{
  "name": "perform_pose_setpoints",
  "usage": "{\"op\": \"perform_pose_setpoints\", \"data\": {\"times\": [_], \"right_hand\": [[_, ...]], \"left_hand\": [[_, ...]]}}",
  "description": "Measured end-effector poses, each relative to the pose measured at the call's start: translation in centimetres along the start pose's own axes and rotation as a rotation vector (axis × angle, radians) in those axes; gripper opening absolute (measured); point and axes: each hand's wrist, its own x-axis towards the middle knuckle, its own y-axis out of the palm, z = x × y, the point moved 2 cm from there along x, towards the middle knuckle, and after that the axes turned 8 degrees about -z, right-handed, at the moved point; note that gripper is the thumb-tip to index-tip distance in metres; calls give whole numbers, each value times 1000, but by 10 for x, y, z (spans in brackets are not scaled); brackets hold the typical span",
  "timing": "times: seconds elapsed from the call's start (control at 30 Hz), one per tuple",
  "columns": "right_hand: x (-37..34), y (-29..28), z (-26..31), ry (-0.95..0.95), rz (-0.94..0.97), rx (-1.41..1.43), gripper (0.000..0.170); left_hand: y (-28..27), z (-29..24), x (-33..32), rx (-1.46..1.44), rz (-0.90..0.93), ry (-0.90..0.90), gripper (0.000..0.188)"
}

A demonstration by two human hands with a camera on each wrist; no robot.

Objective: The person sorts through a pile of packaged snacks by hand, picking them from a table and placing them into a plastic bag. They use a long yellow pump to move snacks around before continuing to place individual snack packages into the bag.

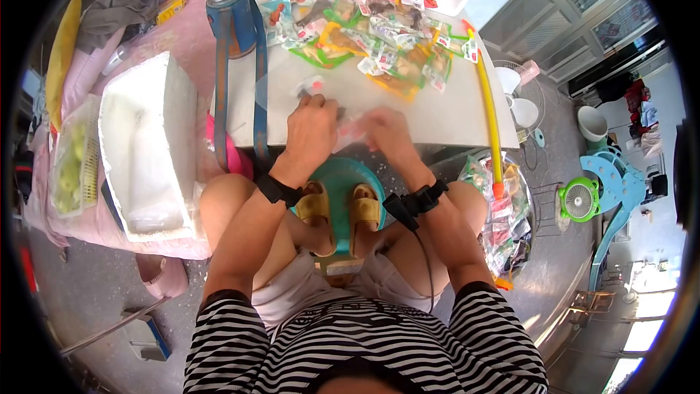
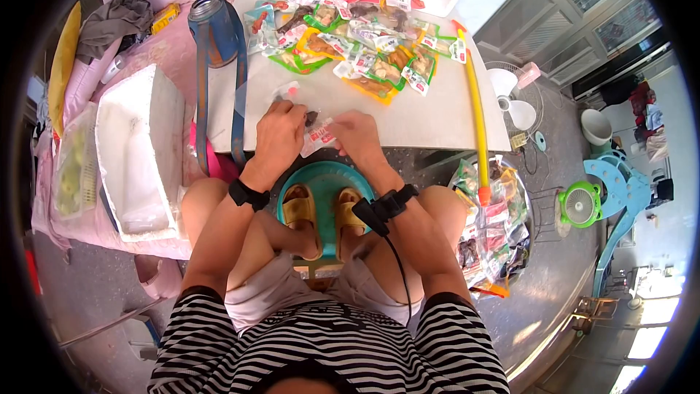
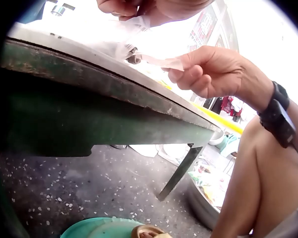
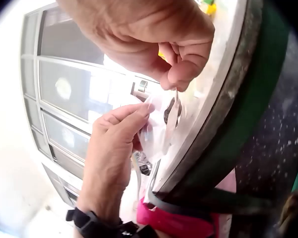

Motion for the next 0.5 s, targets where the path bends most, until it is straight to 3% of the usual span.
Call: {"op": "perform_pose_setpoints", "data": {"times": [0.07, 0.17, 0.27, 0.37, 0.5], "right_hand": [[-1, 9, 4, -51, -18, 119, 29], [5, 31, -2, -95, -103, 567, 27], [5, 40, 6, -102, -127, 678, 25], [-5, 35, 10, -46, -158, 522, 23], [-12, 34, 16, 138, 17, 431, 19]], "left_hand": [[0, -5, 0, -64, -16, 56, 10], [4, -6, -2, -101, -68, 94, 9], [-3, -2, 2, -44, -51, 36, 12], [-5, 5, 5, 36, -32, -22, 15], [-8, 0, 4, -99, -77, 10, 14]]}}
